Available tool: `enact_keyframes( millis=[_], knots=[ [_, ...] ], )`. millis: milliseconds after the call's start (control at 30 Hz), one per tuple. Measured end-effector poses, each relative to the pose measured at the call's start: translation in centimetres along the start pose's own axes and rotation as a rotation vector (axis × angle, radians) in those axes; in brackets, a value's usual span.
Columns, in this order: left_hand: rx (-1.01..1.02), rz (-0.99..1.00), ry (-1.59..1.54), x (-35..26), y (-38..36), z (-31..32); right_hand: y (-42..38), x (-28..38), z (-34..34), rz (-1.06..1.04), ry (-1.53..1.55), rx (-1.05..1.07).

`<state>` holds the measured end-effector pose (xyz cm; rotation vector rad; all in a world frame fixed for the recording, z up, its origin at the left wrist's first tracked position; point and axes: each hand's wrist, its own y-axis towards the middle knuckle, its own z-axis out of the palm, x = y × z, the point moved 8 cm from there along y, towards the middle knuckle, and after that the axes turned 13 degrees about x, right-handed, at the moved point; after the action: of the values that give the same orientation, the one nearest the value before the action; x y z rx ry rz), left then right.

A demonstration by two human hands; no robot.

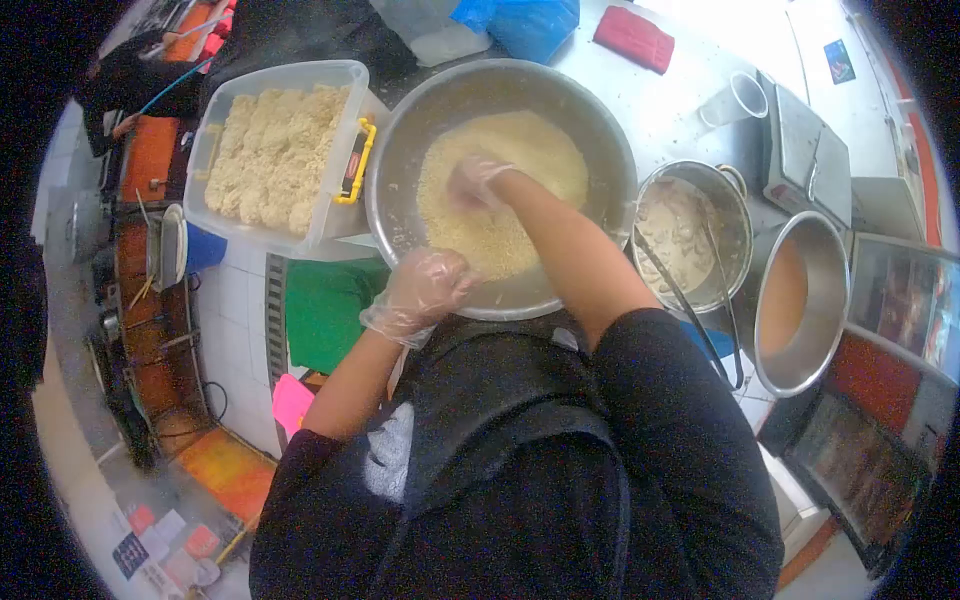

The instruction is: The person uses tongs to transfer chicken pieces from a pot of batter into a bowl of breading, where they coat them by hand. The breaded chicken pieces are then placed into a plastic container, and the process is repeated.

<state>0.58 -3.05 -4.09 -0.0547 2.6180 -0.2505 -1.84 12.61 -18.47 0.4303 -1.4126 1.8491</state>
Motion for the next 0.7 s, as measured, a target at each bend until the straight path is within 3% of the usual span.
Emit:
enact_keyframes(
  millis=[33,67,133,167,233,267,333,367,433,567,633,700],
  knots=[
    [-0.011,-0.010,0.008,0.3,-0.2,0.1,0.1,-1.1,0.6,0.085,-0.218,0.173],
    [0.004,-0.027,0.053,0.5,-0.4,0.3,-0.8,-1.1,0.9,0.080,-0.236,0.182],
    [0.015,-0.059,0.093,0.8,-1.0,0.7,-3.5,-1.5,4.5,0.033,-1.199,0.414],
    [0.040,-0.037,0.090,0.6,-1.0,1.0,-3.2,-1.7,4.4,0.032,-1.213,0.428],
    [0.059,-0.035,0.087,0.7,-1.2,1.3,-2.0,1.7,3.5,-0.346,-1.509,0.081],
    [0.032,0.048,0.099,0.2,-1.4,1.2,-1.7,2.3,2.9,-0.358,-1.522,0.098],
    [-0.001,0.102,0.112,-0.3,-1.8,1.0,-3.0,6.2,-0.9,-0.586,-1.261,-0.385],
    [-0.009,0.115,0.103,-0.6,-1.7,1.0,-2.2,6.1,-1.4,-0.597,-1.269,-0.359],
    [-0.030,0.104,0.099,-0.9,-1.7,0.7,1.6,2.3,-2.7,-0.078,-1.651,-0.093],
    [-0.035,0.102,0.149,-1.1,-1.9,0.9,-4.5,2.2,-1.5,-0.160,-1.627,-0.075],
    [-0.055,0.108,0.143,-1.0,-1.8,1.1,-6.7,2.6,-1.1,-0.039,-1.489,-0.133],
    [-0.058,0.147,0.151,-1.8,-1.2,0.3,-7.7,2.6,-0.7,-0.093,-1.514,-0.225]
  ],
)
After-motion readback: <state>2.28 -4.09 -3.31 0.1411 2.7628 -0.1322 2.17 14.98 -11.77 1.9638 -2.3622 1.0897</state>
